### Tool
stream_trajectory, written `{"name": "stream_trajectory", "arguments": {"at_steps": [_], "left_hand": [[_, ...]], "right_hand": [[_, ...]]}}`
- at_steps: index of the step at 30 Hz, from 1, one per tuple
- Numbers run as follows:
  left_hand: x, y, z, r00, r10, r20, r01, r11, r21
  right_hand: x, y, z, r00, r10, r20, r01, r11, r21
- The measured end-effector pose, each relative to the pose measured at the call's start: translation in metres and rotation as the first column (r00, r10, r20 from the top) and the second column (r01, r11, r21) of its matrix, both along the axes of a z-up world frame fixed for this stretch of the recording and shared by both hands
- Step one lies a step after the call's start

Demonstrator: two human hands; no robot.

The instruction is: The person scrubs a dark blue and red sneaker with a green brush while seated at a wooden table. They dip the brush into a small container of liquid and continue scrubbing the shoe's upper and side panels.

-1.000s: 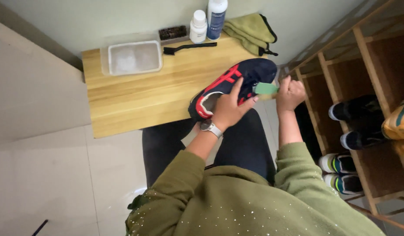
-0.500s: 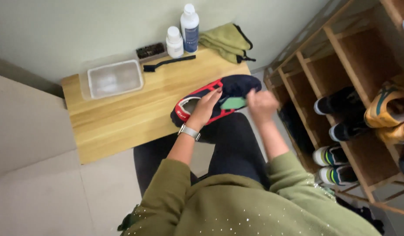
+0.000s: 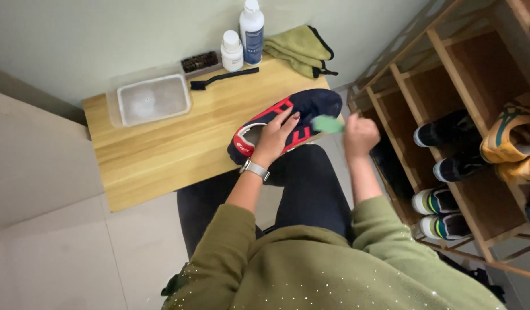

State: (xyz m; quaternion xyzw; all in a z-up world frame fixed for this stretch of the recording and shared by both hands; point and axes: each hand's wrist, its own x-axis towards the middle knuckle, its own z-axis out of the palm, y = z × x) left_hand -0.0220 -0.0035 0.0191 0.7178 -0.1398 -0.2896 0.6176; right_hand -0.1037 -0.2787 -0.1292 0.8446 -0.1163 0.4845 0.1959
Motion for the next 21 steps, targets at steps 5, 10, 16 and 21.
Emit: {"name": "stream_trajectory", "arguments": {"at_steps": [5,10,16,21], "left_hand": [[-0.004,0.006,0.009,0.998,-0.033,0.051,0.026,0.993,0.116],[-0.034,0.012,0.045,0.969,-0.101,0.225,0.016,0.936,0.351],[-0.05,0.012,0.033,0.863,-0.225,0.452,-0.009,0.889,0.458],[-0.049,0.008,0.029,0.807,-0.23,0.545,-0.029,0.905,0.425]], "right_hand": [[-0.011,0.022,0.018,0.984,0.174,-0.039,-0.165,0.973,0.16],[-0.013,0.014,-0.015,0.992,0.05,0.117,-0.091,0.921,0.379],[-0.016,0.007,-0.013,0.998,0.046,-0.031,-0.049,0.991,-0.127],[-0.014,0.064,0.02,0.988,0.152,0.036,-0.153,0.987,0.045]]}}
